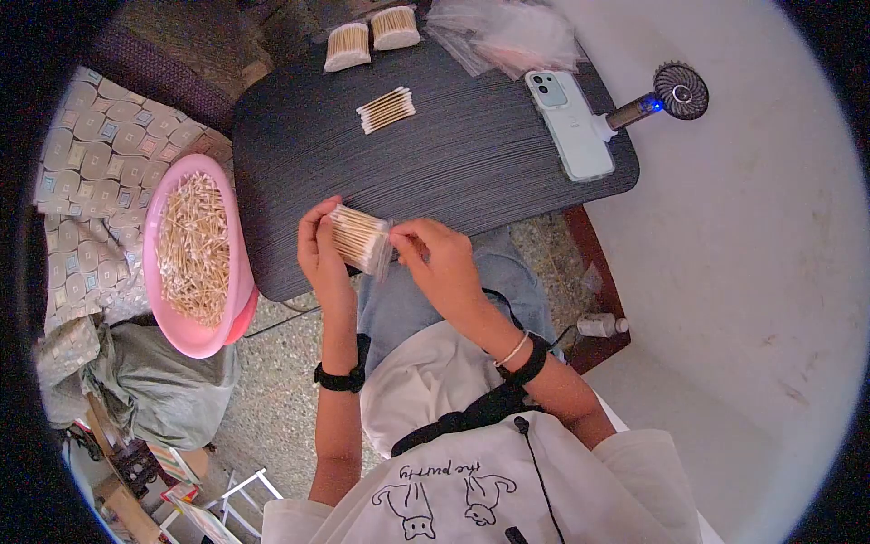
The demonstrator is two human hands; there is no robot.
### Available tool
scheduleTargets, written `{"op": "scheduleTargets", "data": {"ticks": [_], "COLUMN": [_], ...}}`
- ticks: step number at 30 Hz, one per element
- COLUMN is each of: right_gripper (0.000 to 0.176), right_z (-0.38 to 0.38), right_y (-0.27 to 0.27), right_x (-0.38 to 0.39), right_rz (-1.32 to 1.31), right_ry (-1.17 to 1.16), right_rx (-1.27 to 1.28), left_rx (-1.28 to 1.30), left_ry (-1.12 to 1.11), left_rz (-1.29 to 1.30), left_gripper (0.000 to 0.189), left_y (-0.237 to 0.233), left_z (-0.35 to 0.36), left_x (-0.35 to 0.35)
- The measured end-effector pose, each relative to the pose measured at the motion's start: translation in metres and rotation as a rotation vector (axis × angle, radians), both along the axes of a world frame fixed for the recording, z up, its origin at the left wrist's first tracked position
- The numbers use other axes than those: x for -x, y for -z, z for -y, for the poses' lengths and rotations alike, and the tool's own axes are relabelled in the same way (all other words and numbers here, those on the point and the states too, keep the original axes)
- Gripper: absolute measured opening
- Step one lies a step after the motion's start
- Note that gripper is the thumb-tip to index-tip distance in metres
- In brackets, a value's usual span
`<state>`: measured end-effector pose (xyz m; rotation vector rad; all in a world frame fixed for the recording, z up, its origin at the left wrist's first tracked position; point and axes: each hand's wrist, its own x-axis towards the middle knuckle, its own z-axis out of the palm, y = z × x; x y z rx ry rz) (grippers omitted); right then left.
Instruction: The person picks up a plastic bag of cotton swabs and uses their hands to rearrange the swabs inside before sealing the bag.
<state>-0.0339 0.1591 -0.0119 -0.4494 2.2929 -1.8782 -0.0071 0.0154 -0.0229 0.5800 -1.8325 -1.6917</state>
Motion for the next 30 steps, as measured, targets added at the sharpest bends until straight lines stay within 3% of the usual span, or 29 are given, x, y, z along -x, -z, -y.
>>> {"op": "scheduleTargets", "data": {"ticks": [8,17,23,26,30], "right_gripper": [0.015,0.029,0.022,0.016,0.013], "right_z": [-0.005,-0.002,-0.008,-0.012,-0.017], "right_y": [-0.001,0.002,0.001,0.0,-0.001], "right_x": [0.0,0.005,0.006,0.006,0.004], "right_rz": [0.078,-0.1,0.04,0.236,0.123], "right_ry": [0.063,0.024,-0.036,-0.073,0.016], "right_rx": [-0.009,-0.17,-0.195,0.037,0.008], "left_rx": [-0.001,0.005,-0.013,0.011,0.087], "left_ry": [0.011,0.008,0.012,0.002,0.001], "left_rz": [-0.025,-0.008,-0.038,-0.004,0.003], "left_gripper": [0.019,0.019,0.018,0.016,0.018], "left_y": [0.003,0.005,0.005,0.004,0.008], "left_z": [-0.001,0.0,-0.001,-0.002,-0.002], "left_x": [0.001,0.0,0.001,0.001,0.002]}}
